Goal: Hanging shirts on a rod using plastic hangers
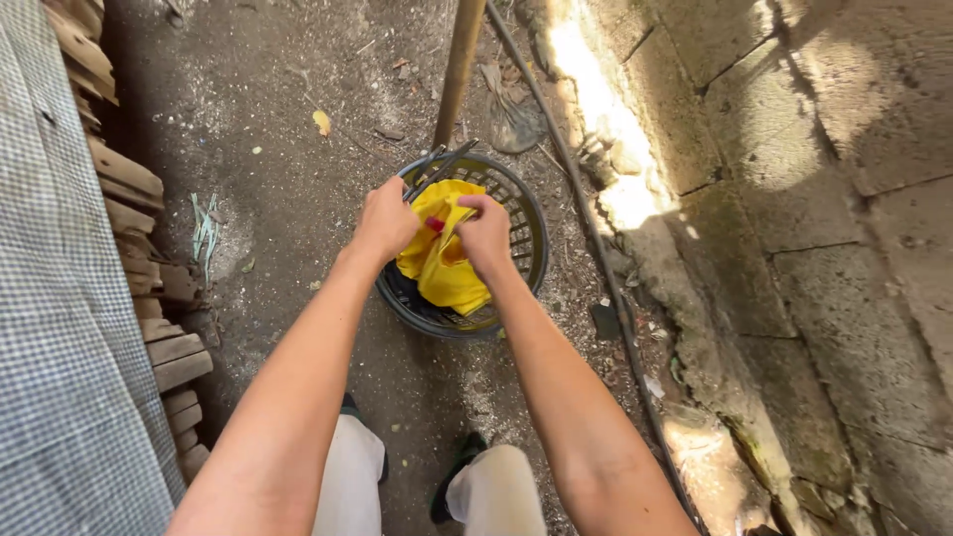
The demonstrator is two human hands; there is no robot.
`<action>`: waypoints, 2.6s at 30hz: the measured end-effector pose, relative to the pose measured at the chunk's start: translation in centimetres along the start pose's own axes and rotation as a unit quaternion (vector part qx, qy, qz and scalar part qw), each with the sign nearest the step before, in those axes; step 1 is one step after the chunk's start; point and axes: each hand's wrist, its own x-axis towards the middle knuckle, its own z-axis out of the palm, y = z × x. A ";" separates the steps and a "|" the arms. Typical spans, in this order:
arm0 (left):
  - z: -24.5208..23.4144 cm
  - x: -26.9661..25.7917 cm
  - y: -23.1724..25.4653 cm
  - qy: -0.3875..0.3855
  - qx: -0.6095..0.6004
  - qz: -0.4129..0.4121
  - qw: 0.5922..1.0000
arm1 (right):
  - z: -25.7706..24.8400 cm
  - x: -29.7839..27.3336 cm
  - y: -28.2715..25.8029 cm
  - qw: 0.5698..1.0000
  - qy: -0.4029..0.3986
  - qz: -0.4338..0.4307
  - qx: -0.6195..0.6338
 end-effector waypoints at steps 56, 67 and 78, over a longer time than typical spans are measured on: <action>-8.6 -22.8 13.2 0.289 -0.197 -0.054 0.935 | -12.3 -13.1 -26.8 0.847 0.126 0.249 0.453; -8.0 -16.8 10.8 0.192 -0.019 0.026 0.981 | -13.0 -11.9 -28.1 0.821 -0.043 0.235 0.518; -11.9 -10.3 4.7 0.263 -0.085 0.180 0.944 | -21.1 -10.6 -24.8 0.792 -0.101 0.315 0.513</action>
